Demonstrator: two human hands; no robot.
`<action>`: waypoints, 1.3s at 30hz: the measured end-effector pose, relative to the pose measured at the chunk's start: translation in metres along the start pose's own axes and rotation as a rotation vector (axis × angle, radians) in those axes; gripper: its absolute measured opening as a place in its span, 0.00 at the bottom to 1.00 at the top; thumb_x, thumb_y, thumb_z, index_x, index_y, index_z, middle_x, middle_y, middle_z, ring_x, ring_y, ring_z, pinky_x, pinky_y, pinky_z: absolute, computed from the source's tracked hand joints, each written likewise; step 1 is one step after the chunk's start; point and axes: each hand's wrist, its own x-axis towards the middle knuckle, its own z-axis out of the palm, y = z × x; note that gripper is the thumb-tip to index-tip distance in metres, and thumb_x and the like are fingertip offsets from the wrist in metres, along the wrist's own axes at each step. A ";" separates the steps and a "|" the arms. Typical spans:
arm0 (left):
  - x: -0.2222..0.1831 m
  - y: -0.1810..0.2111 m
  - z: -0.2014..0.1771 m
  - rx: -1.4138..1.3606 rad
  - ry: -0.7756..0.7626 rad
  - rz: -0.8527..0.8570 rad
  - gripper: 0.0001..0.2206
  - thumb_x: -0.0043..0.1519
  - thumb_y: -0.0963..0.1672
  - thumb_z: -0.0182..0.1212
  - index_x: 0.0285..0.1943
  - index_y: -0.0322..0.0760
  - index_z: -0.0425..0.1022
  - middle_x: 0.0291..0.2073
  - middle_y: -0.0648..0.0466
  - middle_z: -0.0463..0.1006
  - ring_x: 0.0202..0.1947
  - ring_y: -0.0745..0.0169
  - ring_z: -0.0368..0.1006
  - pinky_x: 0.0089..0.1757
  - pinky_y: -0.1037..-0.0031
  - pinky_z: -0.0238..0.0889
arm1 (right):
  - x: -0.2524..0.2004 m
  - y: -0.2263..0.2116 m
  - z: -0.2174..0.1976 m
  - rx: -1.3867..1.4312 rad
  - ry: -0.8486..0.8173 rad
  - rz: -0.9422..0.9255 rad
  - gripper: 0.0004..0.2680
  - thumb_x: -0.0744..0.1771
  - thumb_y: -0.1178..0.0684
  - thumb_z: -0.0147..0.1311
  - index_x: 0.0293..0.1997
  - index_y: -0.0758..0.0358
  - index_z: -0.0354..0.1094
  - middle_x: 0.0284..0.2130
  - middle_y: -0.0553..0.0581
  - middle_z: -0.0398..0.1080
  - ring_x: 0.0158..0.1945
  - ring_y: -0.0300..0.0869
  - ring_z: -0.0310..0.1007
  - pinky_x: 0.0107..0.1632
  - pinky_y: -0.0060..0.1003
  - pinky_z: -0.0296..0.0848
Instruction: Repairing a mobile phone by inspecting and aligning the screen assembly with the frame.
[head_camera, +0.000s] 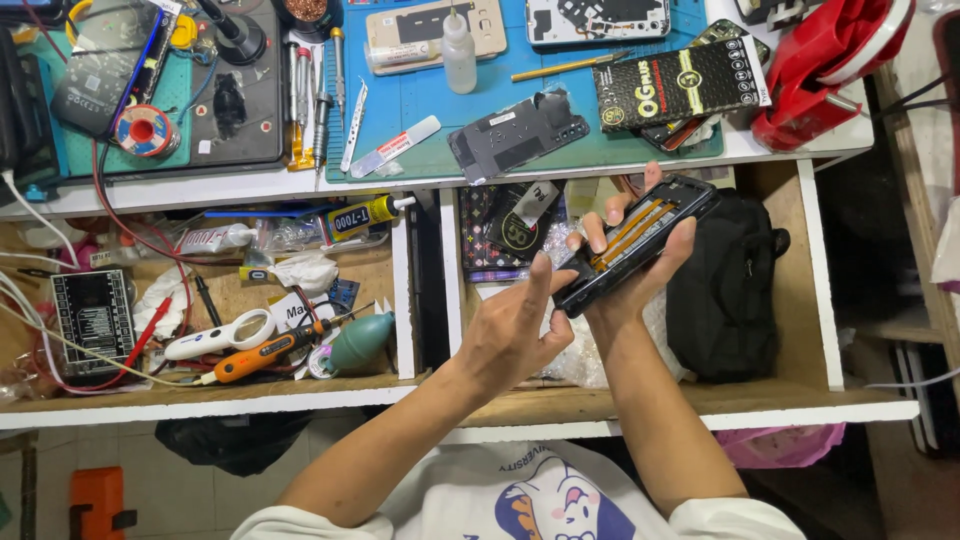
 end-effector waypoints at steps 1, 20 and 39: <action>0.001 0.000 -0.001 0.000 0.000 0.000 0.42 0.54 0.34 0.57 0.80 0.28 0.42 0.46 0.39 0.82 0.38 0.43 0.82 0.34 0.62 0.76 | 0.000 0.000 0.000 0.000 0.000 0.000 0.31 0.68 0.25 0.33 0.78 0.49 0.43 0.36 0.51 0.57 0.28 0.39 0.60 0.37 0.44 0.73; 0.000 0.006 -0.004 0.025 0.020 -0.044 0.43 0.53 0.35 0.58 0.80 0.26 0.41 0.47 0.41 0.82 0.39 0.46 0.83 0.36 0.66 0.77 | 0.002 -0.002 -0.001 0.002 -0.043 0.006 0.32 0.66 0.23 0.37 0.76 0.50 0.48 0.36 0.53 0.60 0.32 0.44 0.61 0.36 0.47 0.73; 0.003 0.010 -0.013 -0.030 0.038 -0.087 0.42 0.54 0.33 0.59 0.80 0.25 0.40 0.47 0.39 0.82 0.43 0.44 0.82 0.39 0.64 0.77 | 0.000 -0.003 0.001 0.055 -0.113 0.064 0.34 0.65 0.24 0.41 0.77 0.51 0.46 0.41 0.59 0.64 0.39 0.50 0.67 0.47 0.56 0.80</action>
